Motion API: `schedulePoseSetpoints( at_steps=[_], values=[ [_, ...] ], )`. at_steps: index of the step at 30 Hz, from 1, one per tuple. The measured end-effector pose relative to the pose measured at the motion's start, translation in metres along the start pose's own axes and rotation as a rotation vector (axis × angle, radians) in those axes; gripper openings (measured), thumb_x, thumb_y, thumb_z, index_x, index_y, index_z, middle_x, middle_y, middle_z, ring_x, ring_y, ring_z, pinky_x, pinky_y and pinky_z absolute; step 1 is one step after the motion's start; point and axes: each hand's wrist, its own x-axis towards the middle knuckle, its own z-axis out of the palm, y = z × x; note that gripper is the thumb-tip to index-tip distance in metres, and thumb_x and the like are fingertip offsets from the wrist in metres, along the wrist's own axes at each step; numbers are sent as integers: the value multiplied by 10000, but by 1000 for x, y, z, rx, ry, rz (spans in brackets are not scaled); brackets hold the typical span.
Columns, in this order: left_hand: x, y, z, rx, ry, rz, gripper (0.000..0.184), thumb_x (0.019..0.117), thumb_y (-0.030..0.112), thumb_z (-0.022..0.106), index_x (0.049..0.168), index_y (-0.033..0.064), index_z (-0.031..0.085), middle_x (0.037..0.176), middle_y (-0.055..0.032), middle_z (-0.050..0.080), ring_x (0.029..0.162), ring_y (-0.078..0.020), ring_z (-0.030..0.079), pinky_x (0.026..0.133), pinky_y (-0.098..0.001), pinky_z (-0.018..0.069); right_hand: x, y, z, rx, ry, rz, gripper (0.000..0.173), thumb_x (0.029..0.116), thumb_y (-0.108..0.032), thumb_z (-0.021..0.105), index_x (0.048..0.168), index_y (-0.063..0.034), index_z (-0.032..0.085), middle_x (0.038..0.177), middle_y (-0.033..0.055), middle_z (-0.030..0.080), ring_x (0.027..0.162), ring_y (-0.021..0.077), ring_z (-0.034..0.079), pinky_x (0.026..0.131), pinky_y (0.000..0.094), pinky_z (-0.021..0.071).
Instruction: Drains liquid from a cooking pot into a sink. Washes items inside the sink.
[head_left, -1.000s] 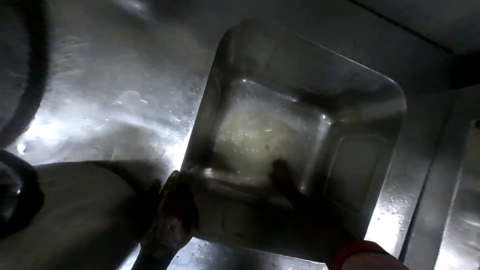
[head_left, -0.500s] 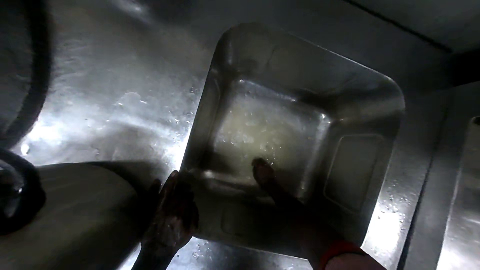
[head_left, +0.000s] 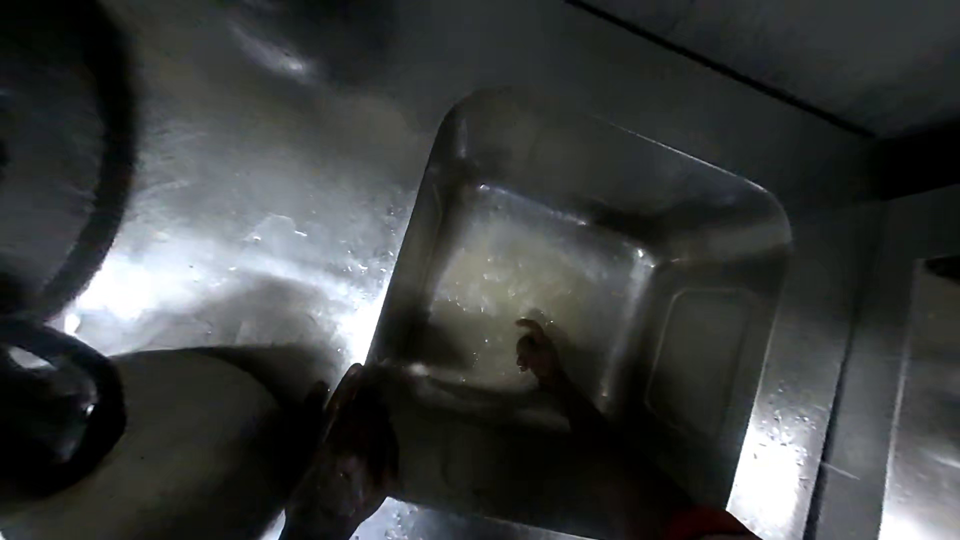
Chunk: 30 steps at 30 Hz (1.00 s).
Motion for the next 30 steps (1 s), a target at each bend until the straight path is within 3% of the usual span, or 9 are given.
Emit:
schedulePoseSetpoints(
  at_steps=[1, 2, 4, 6, 9, 13, 16, 26, 30],
  values=[
    [0, 1, 0, 6, 4, 4, 449, 954, 275, 422, 1095, -11, 739, 1311, -192, 679, 1431, -424, 458, 1212, -622, 257, -11, -11, -10, 57, -7, 39, 518, 1076, -104, 485, 1572, -197, 367, 947, 115, 644, 671, 187, 614, 605, 365, 545],
    [0, 1, 0, 5, 13, 8, 446, 957, 273, 420, 1083, -12, 740, 1304, -192, 681, 1424, -421, 468, 1210, -617, 262, -14, -14, -16, 91, 15, 47, 540, 1072, -102, 493, 1580, -209, 345, 976, 114, 642, 699, 183, 619, 617, 359, 547],
    [0, 0, 1, -16, 41, 14, 428, 956, 255, 433, 1081, -15, 741, 1316, -193, 677, 1423, -415, 471, 1210, -606, 271, -4, -6, -25, 35, 92, 27, 391, 1070, -106, 513, 1461, -98, 512, 1036, 148, 660, 781, 215, 640, 693, 392, 559],
    [0, 0, 1, -22, 49, 25, 413, 956, 242, 446, 1073, -19, 744, 1308, -196, 681, 1423, -416, 471, 1217, -593, 276, 16, 7, -33, -100, 186, 21, 266, 1055, -153, 582, 1269, -18, 661, 1121, 203, 700, 914, 305, 691, 830, 492, 575],
    [0, -2, 1, 9, 43, 44, 413, 957, 244, 442, 1039, -6, 761, 1256, -178, 711, 1419, -417, 474, 1219, -600, 262, 39, 7, -37, -289, 255, 31, 266, 1039, -227, 605, 1160, -16, 713, 1117, 209, 708, 1014, 352, 684, 916, 559, 539],
    [-1, -1, 0, 47, 24, 52, 441, 966, 262, 423, 1059, -8, 759, 1279, -193, 698, 1410, -444, 476, 1204, -617, 273, 45, -6, -21, -545, 240, 21, 324, 1085, -209, 502, 1281, -16, 673, 1304, 222, 659, 1222, 378, 629, 1055, 547, 489],
    [-2, -3, 0, 61, 20, 45, 432, 962, 268, 430, 1030, 8, 768, 1259, -177, 710, 1406, -445, 477, 1210, -612, 269, 50, -4, -1, -762, 228, 36, 369, 1072, -185, 493, 1376, -11, 607, 1418, 228, 593, 1322, 393, 569, 1090, 553, 463],
    [0, -1, 2, 63, 35, 35, 442, 959, 272, 414, 990, 17, 774, 1219, -160, 729, 1397, -441, 490, 1210, -609, 272, 52, 10, -24, -996, 114, -223, 387, 1052, -72, 486, 1423, -51, 596, 1531, 150, 521, 1420, 322, 497, 1152, 477, 435],
    [-2, 1, 2, 45, 28, 6, 437, 963, 269, 422, 1022, 20, 777, 1265, -169, 711, 1400, -445, 488, 1206, -610, 274, 24, -7, -23, -987, 61, -199, 360, 1060, -73, 493, 1398, 11, 586, 1483, 230, 537, 1386, 396, 511, 1134, 528, 433]
  ],
)
